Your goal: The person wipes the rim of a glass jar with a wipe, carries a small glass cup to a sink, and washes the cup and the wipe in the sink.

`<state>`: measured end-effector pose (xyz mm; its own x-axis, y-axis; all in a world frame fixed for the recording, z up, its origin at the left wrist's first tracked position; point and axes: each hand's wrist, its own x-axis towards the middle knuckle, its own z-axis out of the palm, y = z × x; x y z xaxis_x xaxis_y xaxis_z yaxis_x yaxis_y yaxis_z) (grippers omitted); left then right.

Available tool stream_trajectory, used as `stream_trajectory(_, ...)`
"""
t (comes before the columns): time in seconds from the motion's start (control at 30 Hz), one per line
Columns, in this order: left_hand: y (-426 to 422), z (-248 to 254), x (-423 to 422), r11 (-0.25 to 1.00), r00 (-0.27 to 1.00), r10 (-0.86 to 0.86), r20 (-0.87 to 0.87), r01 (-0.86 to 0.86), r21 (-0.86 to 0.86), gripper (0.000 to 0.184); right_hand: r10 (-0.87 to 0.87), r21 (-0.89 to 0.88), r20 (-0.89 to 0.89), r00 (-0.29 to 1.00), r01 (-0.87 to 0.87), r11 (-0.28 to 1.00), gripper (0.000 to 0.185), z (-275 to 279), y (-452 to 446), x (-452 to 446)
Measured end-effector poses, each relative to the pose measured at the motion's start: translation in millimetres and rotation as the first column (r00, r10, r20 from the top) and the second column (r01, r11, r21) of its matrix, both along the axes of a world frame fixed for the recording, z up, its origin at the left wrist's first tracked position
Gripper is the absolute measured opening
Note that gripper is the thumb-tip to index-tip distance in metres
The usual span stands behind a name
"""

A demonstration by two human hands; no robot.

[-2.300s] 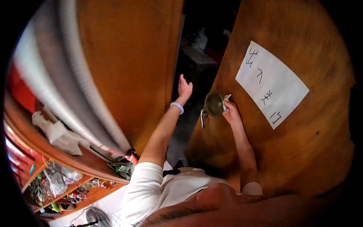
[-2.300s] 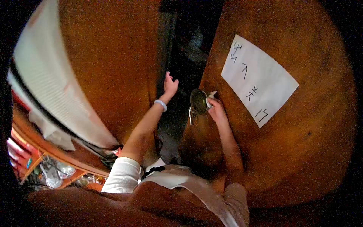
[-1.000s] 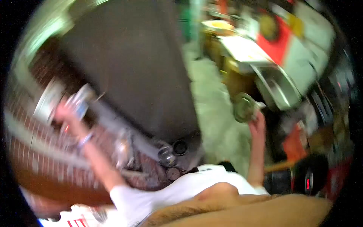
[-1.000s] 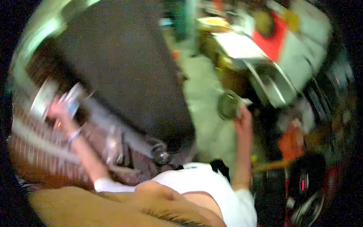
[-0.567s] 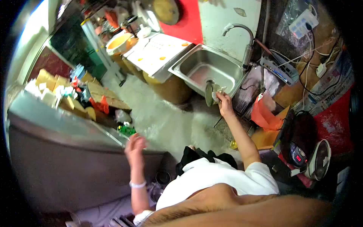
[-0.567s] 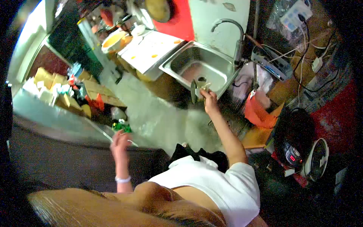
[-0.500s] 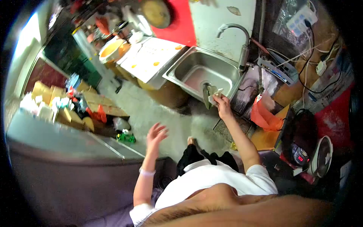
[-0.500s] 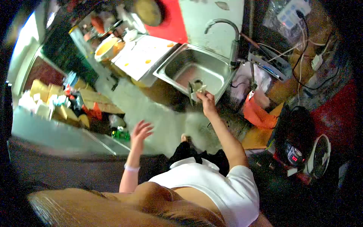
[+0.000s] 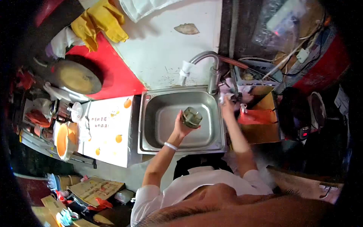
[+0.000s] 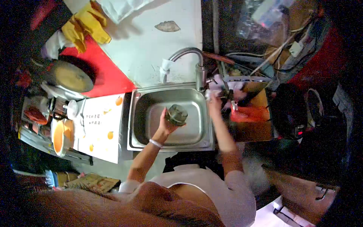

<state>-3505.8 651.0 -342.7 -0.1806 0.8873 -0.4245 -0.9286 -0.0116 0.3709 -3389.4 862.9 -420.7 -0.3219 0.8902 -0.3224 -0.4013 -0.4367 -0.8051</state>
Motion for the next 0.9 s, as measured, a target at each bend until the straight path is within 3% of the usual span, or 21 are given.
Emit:
stream_trajectory(0.03, 9.3, -10.5, -18.3, 0.999, 1.000, -0.007, 0.009, 0.007, 0.054, 0.069, -0.082, -0.020, 0.053, 0.995, 0.083, 0.996, 0.030, -16.9, 25.6, -2.5)
stream_trajectory(0.07, 17.0, -14.4, -34.5, 1.000, 1.000, -0.013, 0.016, 0.012, 0.029, 0.069, -0.041, -0.014, 0.076, 0.996, 0.042, 0.999, 0.028, -7.8, 37.5, 2.2)
stream_trajectory(0.13, 32.4, -22.2, -61.2, 0.998, 0.993, -0.065, 0.103, 0.065, 0.002, 0.071, -0.039, 0.307, 0.171, 0.985, -0.015, 0.951, 0.032, -22.0, 62.9, 0.1)
stream_trajectory(0.2, 45.6, -17.2, -75.9, 0.995, 0.994, -0.081, 0.079, 0.085, -0.044, 0.071, -0.190, 0.283, 0.298, 0.936, 0.103, 0.954, 0.026, -34.8, 82.0, -16.5)
stream_trajectory(0.33, 60.2, -25.8, -88.8, 0.980, 0.988, -0.143, 0.054, 0.150, -0.134, 0.068, -0.195, 0.354, 0.257, 0.946, 0.095, 0.930, 0.028, 9.2, 71.1, -26.8)
stream_trajectory(0.37, 61.8, -13.8, -83.0, 0.956, 0.993, -0.118, 0.029, 0.121, -0.266, 0.065, -0.150, 0.385, 0.266, 0.952, 0.038, 0.922, 0.029, 25.3, 70.2, -29.9)
stream_trajectory(0.47, 67.7, -41.4, -84.9, 0.944, 0.985, -0.165, 0.051, 0.173, -0.282, 0.065, -0.134, 0.464, 0.361, 0.923, -0.054, 0.884, 0.029, 23.1, 76.0, -29.3)
stream_trajectory(0.53, 66.8, -55.8, -83.7, 0.936, 0.982, -0.190, 0.019, 0.187, -0.297, 0.066, -0.214, 0.543, 0.614, 0.760, -0.211, 0.813, 0.024, 30.6, 47.1, -21.7)
stream_trajectory(0.57, 66.1, -59.2, -84.6, 0.931, 0.978, -0.207, -0.019, 0.191, -0.310, 0.066, -0.177, 0.525, 0.622, 0.762, -0.238, 0.817, 0.020, 45.7, 19.1, -20.2)
stream_trajectory(0.6, 67.6, -60.0, -84.9, 0.930, 0.978, -0.210, -0.018, 0.194, -0.312, 0.066, -0.254, 0.619, 0.613, 0.748, -0.255, 0.743, 0.016, 21.2, 0.9, -21.0)
stream_trajectory(0.63, 68.5, -60.4, -84.2, 0.905, 0.972, -0.213, -0.098, 0.158, -0.395, 0.069, -0.201, 0.693, 0.570, 0.797, -0.335, 0.638, 0.020, 17.7, -19.4, -23.8)
stream_trajectory(0.67, 68.4, -60.7, -82.5, 0.872, 0.959, -0.225, -0.174, 0.118, -0.474, 0.072, -0.072, 0.583, 0.585, 0.808, -0.357, 0.729, 0.024, 59.1, -53.4, -37.9)
stream_trajectory(0.7, 68.5, -58.2, -81.5, 0.869, 0.959, -0.230, -0.168, 0.124, -0.479, 0.072, -0.054, 0.638, 0.536, 0.842, -0.362, 0.680, 0.031, 24.1, -65.1, -52.0)
stream_trajectory(0.73, 68.7, -53.7, -82.1, 0.859, 0.954, -0.256, -0.159, 0.150, -0.489, 0.077, 0.031, 0.609, 0.622, 0.782, -0.508, 0.610, 0.029, 63.8, -83.4, -60.9)
stream_trajectory(0.77, 67.5, -50.7, -81.9, 0.850, 0.949, -0.278, -0.150, 0.171, -0.499, 0.081, -0.100, 0.764, 0.627, 0.773, -0.585, 0.271, 0.026, 56.6, -86.4, -70.7)
stream_trajectory(0.8, 64.9, -50.3, -81.1, 0.850, 0.951, -0.272, -0.147, 0.165, -0.500, 0.081, -0.122, 0.837, 0.548, 0.828, -0.539, 0.096, 0.018, 53.6, -87.2, -81.5)
stream_trajectory(0.87, 58.5, -49.0, -81.3, 0.858, 0.964, -0.233, -0.129, 0.141, -0.493, 0.085, -0.161, 0.801, 0.595, 0.787, -0.598, 0.033, 0.013, 48.4, -76.1, -103.3)
stream_trajectory(0.9, 57.5, -51.5, -82.2, 0.859, 0.965, -0.227, -0.131, 0.135, -0.494, 0.085, -0.133, 0.760, 0.649, 0.749, -0.645, 0.080, 0.012, 47.3, -68.1, -114.4)
